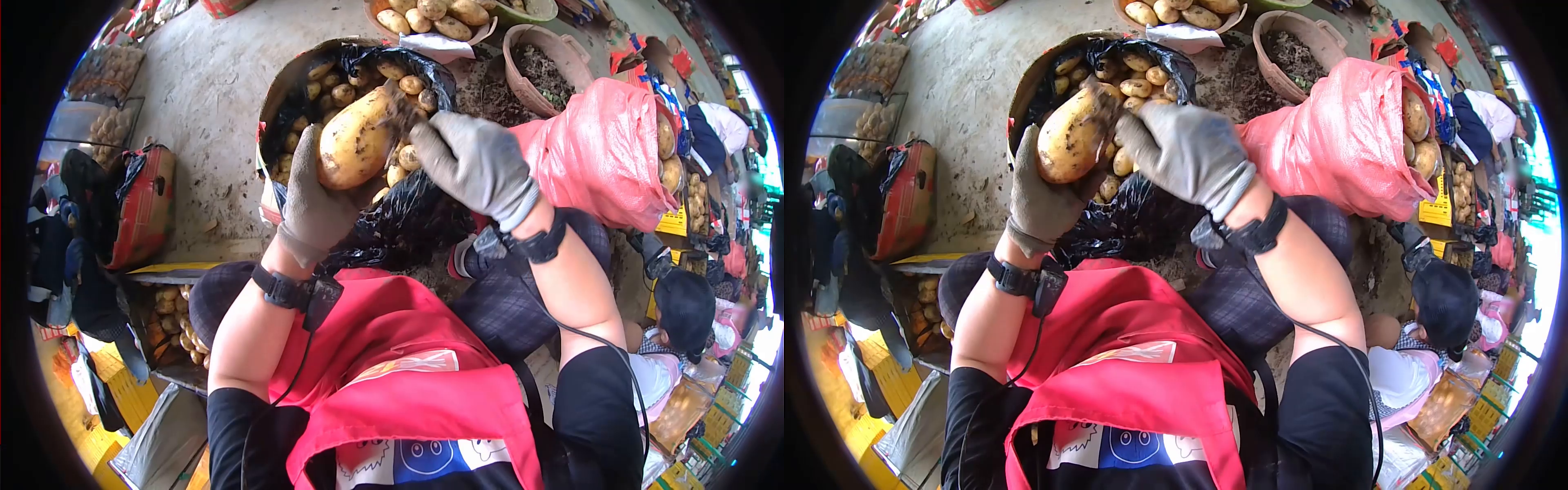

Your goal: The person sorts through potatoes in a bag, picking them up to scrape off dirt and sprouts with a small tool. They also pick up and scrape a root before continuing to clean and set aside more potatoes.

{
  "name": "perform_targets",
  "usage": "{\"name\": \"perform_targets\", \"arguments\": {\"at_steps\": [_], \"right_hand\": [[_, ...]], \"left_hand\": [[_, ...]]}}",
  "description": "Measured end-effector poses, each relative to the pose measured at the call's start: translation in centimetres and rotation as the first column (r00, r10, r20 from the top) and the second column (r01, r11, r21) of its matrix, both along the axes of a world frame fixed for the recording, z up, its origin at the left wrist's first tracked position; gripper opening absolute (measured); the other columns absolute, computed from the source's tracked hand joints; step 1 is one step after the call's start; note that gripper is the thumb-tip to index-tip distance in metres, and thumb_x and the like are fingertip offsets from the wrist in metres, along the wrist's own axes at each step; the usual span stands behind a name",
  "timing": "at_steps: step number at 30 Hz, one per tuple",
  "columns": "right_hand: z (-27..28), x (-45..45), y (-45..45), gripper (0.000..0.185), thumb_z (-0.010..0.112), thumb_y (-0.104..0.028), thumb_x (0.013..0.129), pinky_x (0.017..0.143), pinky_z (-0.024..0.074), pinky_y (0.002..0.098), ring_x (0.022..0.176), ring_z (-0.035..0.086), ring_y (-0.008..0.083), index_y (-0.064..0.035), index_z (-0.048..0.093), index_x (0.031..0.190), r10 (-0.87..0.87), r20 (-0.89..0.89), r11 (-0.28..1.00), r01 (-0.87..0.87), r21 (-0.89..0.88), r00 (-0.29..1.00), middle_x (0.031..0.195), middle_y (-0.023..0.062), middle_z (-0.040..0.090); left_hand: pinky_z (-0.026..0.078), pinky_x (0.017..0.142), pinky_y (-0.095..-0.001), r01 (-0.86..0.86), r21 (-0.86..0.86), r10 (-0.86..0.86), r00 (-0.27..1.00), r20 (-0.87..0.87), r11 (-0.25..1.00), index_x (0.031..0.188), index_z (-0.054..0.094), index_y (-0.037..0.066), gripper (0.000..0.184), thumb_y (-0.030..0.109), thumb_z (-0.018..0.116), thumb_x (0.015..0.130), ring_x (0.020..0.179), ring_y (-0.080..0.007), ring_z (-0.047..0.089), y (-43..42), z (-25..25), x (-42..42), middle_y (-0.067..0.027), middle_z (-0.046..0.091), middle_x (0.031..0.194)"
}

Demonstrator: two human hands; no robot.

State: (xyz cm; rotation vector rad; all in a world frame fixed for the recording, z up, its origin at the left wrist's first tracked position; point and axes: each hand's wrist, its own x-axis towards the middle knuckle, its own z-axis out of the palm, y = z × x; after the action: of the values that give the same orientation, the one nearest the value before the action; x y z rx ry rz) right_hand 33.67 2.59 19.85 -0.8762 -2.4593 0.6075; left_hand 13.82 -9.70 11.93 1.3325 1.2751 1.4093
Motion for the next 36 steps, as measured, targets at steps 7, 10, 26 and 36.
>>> {"name": "perform_targets", "arguments": {"at_steps": [7,10,26,36], "right_hand": [[-1.9,-0.4,-2.0,0.037,0.065,-0.041,0.099,0.058,0.0546,0.0500,0.065,0.070,0.0379,-0.0099,0.064,0.078,0.159,0.226,0.977,-0.186,0.103,0.961,0.069,0.0178,0.067],[-2.2,-0.7,-3.6,0.036,0.066,-0.041,0.099,0.058,0.0550,0.0501,0.065,0.070,0.0384,-0.0106,0.066,0.080,0.249,0.197,0.962,-0.265,0.063,0.948,0.068,0.0172,0.067],[-1.8,-0.1,-3.0,0.043,0.060,-0.046,0.101,0.061,0.0561,0.0516,0.068,0.072,0.0396,-0.0101,0.072,0.080,0.309,0.184,0.951,-0.297,-0.089,0.933,0.071,0.0191,0.071],[-2.1,-0.7,-2.6,0.037,0.062,-0.039,0.101,0.063,0.0549,0.0521,0.073,0.071,0.0419,-0.0068,0.068,0.084,0.259,0.243,0.966,-0.254,-0.051,0.935,0.076,0.0212,0.070]], "left_hand": [[0.045,0.119,-0.0414,0.066,-0.148,0.016,0.869,0.495,0.987,0.156,0.031,-0.001,0.074,0.012,0.075,0.098,0.133,-0.0247,0.063,-0.3,-2.4,-0.9,-0.0160,0.062,0.146],[0.044,0.119,-0.0438,0.022,-0.087,-0.009,0.990,0.141,0.996,0.156,0.032,0.001,0.074,0.013,0.075,0.098,0.133,-0.0240,0.063,-0.3,-1.2,-1.0,-0.0157,0.062,0.145],[0.050,0.111,-0.0434,0.369,-0.253,0.159,0.265,0.951,0.894,0.153,0.052,0.012,0.059,0.049,0.054,0.106,0.135,-0.0252,0.060,0.6,1.7,-0.6,-0.0087,0.064,0.146],[0.053,0.105,-0.0399,0.131,-0.091,-0.145,0.974,-0.175,0.987,0.147,0.057,0.015,0.051,0.044,0.053,0.105,0.125,-0.0223,0.066,-0.5,-1.1,-2.0,-0.0074,0.067,0.140]]}}
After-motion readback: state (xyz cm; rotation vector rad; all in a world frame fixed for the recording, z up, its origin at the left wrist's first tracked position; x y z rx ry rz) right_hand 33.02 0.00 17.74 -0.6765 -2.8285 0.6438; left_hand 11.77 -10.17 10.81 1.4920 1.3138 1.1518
